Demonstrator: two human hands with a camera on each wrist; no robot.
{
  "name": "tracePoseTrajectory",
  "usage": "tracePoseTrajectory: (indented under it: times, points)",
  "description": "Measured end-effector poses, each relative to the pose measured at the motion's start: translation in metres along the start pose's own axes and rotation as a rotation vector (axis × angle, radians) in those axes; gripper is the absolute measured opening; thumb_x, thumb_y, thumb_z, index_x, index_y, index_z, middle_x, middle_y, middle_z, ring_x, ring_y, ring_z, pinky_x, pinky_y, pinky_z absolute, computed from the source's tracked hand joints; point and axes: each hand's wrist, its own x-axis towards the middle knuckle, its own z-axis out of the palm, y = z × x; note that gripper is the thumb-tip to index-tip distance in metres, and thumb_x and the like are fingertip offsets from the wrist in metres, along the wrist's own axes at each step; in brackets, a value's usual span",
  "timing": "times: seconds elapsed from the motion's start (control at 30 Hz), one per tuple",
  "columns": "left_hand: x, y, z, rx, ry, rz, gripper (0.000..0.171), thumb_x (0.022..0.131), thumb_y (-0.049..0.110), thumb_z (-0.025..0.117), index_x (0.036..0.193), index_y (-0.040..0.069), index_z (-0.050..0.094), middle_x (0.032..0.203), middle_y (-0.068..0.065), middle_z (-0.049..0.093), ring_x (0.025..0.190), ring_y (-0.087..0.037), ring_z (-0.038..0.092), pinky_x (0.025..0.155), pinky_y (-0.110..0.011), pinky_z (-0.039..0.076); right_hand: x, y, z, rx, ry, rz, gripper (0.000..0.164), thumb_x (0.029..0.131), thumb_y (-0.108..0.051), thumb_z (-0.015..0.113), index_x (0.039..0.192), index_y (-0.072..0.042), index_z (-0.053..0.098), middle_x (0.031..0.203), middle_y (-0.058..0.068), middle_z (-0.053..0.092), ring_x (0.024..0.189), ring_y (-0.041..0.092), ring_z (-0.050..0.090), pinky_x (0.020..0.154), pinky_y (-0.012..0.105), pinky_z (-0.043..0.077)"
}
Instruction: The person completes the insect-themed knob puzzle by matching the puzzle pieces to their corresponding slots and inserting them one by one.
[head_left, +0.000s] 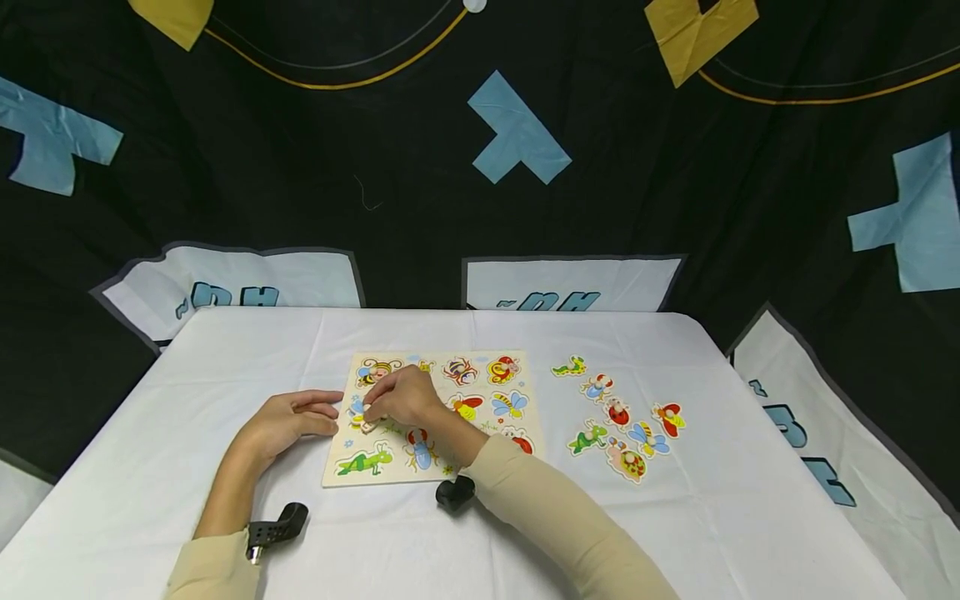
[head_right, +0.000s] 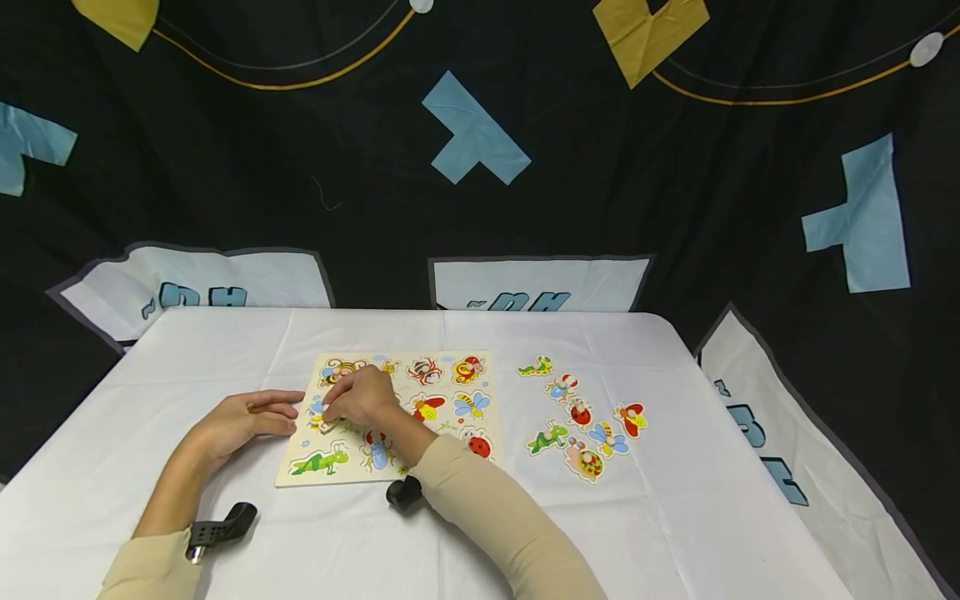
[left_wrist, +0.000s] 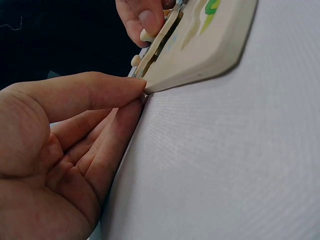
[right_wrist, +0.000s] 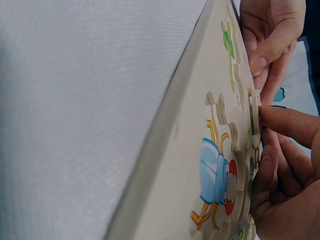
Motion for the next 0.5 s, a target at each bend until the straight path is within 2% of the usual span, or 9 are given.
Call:
tracePoseTrajectory:
  times: [0.27, 0.5]
  points:
    - [0.0010, -0.0019, -0.0009, 0.014, 0.004, -0.003, 0.066, 0.082, 0.017, 0.081, 0.142, 0.004, 0.058, 0.109, -0.003, 0.074, 0.093, -0.003, 0.065, 0.081, -0.016, 0.045, -0.0013, 0.0003, 0.0020, -0.017, -0.004, -0.027, 0.011, 0.072, -0.013, 0.090, 0.076, -0.019, 0.082, 0.071, -0.013, 0.071, 0.070, 0.001, 0.056, 0.063, 0.018, 0.043]
    - [0.0025, -0.0040, -0.0010, 0.017, -0.002, 0.001, 0.066, 0.082, 0.017, 0.081, 0.142, 0.004, 0.058, 0.110, -0.003, 0.074, 0.093, -0.003, 0.065, 0.082, -0.016, 0.044, -0.0015, -0.0001, 0.0040, -0.021, -0.011, -0.010, 0.010, 0.073, -0.014, 0.090, 0.076, -0.019, 0.082, 0.073, -0.013, 0.071, 0.071, 0.001, 0.056, 0.067, 0.018, 0.043]
